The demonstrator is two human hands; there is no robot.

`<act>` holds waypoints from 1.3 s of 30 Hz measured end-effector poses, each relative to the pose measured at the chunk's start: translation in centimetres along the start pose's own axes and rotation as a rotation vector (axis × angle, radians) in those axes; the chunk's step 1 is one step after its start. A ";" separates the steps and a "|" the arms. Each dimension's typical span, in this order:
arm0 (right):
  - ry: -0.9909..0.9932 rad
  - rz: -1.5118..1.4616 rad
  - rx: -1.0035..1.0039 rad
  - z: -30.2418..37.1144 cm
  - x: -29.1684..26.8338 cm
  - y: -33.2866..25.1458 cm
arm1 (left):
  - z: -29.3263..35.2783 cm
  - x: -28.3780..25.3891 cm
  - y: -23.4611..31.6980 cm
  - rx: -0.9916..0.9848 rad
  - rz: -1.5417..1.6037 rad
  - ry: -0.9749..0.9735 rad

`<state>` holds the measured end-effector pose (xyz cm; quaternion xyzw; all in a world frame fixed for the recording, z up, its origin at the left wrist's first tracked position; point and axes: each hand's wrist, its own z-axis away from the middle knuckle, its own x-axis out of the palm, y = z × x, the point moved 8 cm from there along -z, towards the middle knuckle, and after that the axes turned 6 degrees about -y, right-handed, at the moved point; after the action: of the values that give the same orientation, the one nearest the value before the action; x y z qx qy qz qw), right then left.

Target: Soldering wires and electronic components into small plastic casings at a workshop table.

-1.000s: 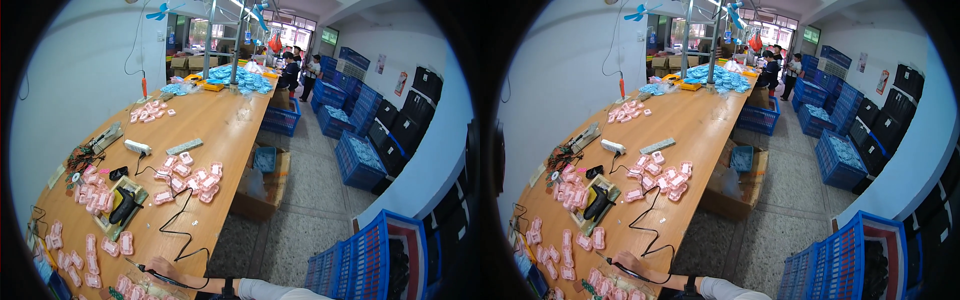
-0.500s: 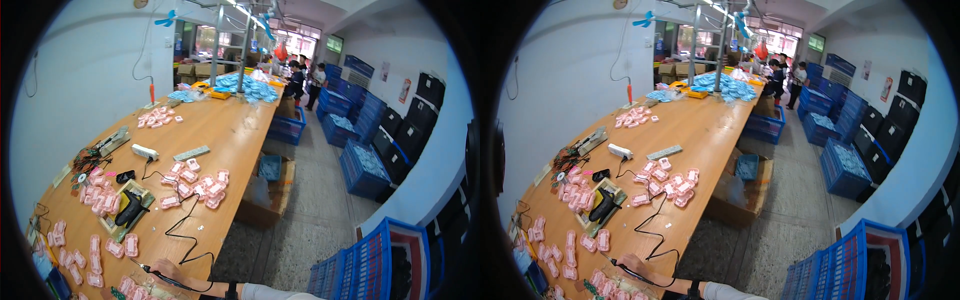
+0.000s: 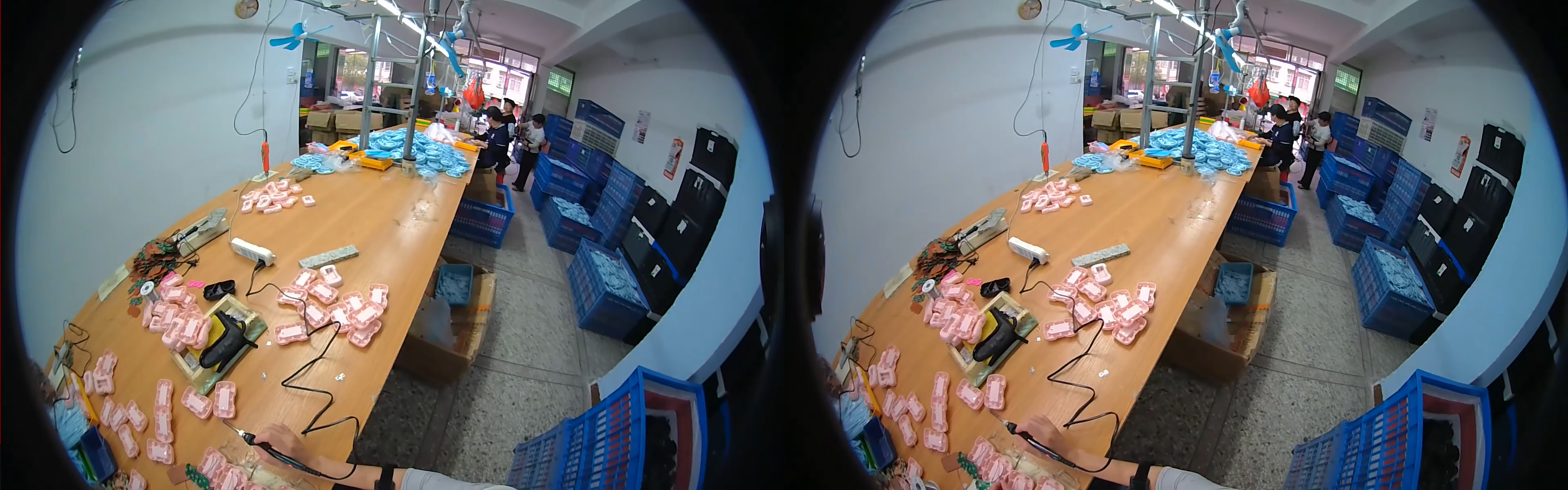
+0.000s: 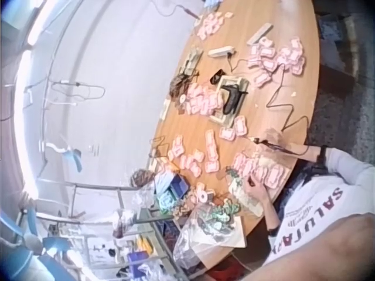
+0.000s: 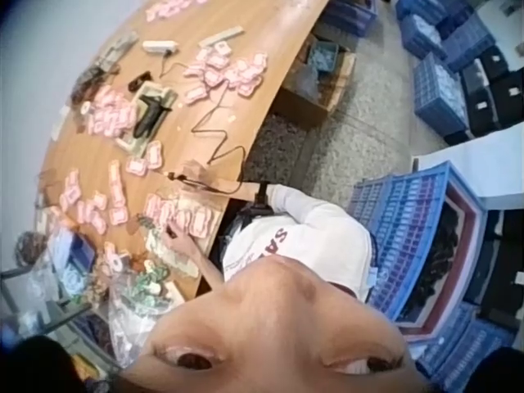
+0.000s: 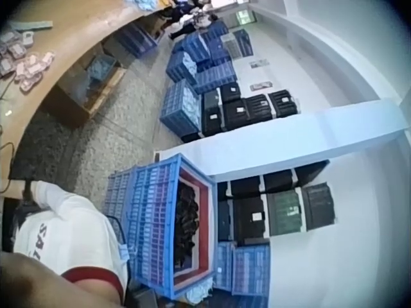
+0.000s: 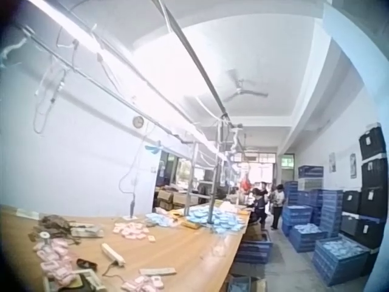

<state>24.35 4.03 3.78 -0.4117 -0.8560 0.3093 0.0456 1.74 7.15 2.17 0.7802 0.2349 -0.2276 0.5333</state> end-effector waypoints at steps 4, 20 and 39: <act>-0.006 -0.005 -0.007 -0.1 -0.1 -0.1 | 0.0 -0.3 0.7 0.034 0.006 0.043; -0.014 -0.011 0.034 0.2 0.3 0.1 | -0.3 -1.2 1.8 0.188 -0.171 0.068; 0.018 0.018 0.019 0.0 0.1 0.2 | -0.9 -2.7 3.6 -0.086 -0.104 -0.231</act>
<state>24.48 4.22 3.66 -0.4218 -0.8488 0.3142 0.0547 1.96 6.49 6.72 0.7118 0.2218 -0.3329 0.5773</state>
